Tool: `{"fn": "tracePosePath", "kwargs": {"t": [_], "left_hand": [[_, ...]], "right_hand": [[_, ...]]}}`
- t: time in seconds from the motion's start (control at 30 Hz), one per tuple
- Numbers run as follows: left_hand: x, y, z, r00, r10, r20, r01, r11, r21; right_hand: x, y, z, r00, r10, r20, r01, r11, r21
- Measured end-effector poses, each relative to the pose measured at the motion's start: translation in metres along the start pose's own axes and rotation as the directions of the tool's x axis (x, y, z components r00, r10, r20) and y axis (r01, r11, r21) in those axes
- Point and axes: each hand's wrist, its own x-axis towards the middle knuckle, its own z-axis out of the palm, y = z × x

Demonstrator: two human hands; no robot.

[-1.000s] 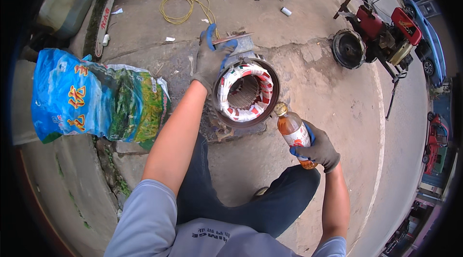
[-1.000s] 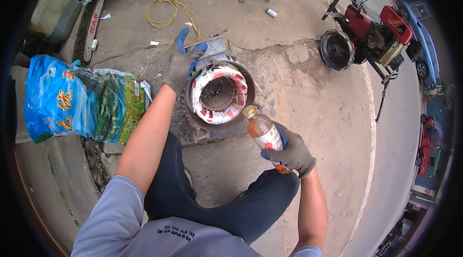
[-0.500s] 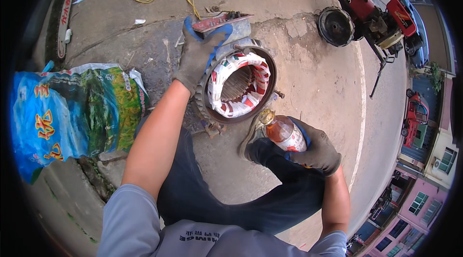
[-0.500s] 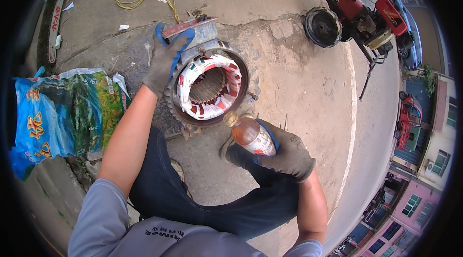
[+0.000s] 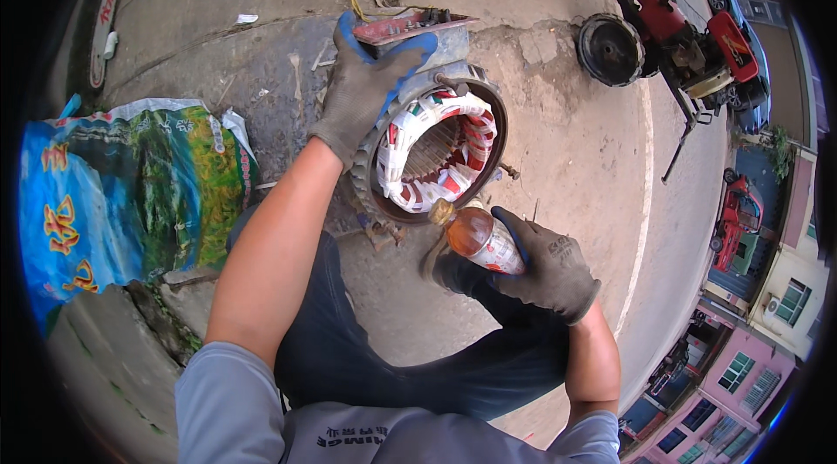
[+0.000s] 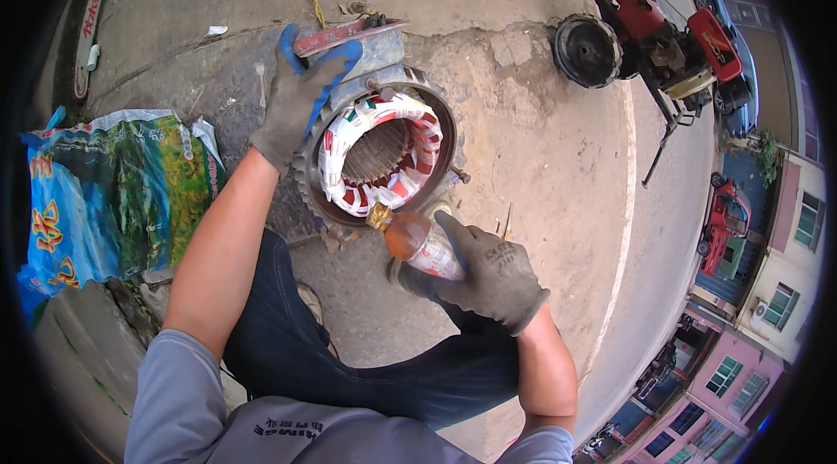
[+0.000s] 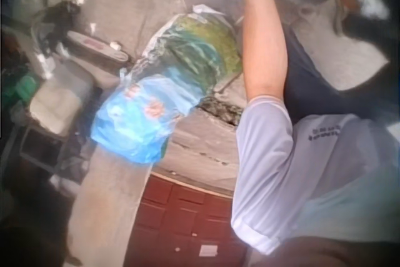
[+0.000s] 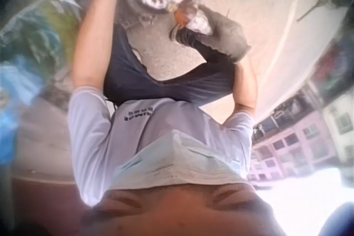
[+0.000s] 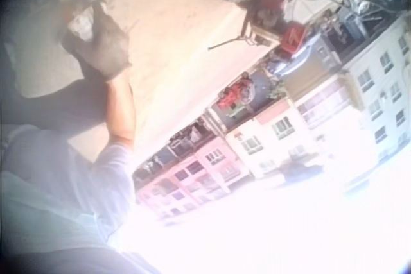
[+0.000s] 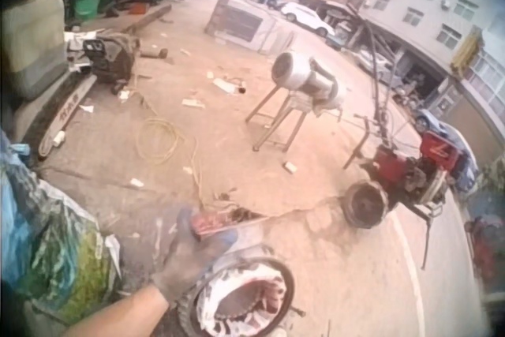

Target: The person opens a plastic bottle and pours an amber liquid into the slots of a motor stator resting on a wooden block. The person remains seated on the ground while carefully directing the liquid into the stator's interior.

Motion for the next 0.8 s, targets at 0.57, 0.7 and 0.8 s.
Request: {"fn": "tracePosePath", "kwargs": {"t": [0.57, 0.7, 0.8], "left_hand": [[0.0022, -0.0036, 0.0010, 0.999, 0.042, 0.004, -0.041, 0.999, -0.018], [0.0037, -0.0047, -0.0002, 0.997, 0.079, -0.021, -0.078, 0.996, 0.053], [0.0034, -0.0037, 0.0008, 0.995, 0.093, -0.020, -0.091, 0.994, 0.067]], "right_hand": [[0.0024, 0.0072, 0.0036, 0.999, -0.029, -0.024, 0.027, 0.996, -0.082], [0.0026, 0.0039, 0.0034, 0.998, -0.059, -0.019, 0.057, 0.991, -0.123], [0.0041, 0.0020, 0.0004, 1.000, -0.016, -0.004, 0.015, 0.993, -0.121]]}}
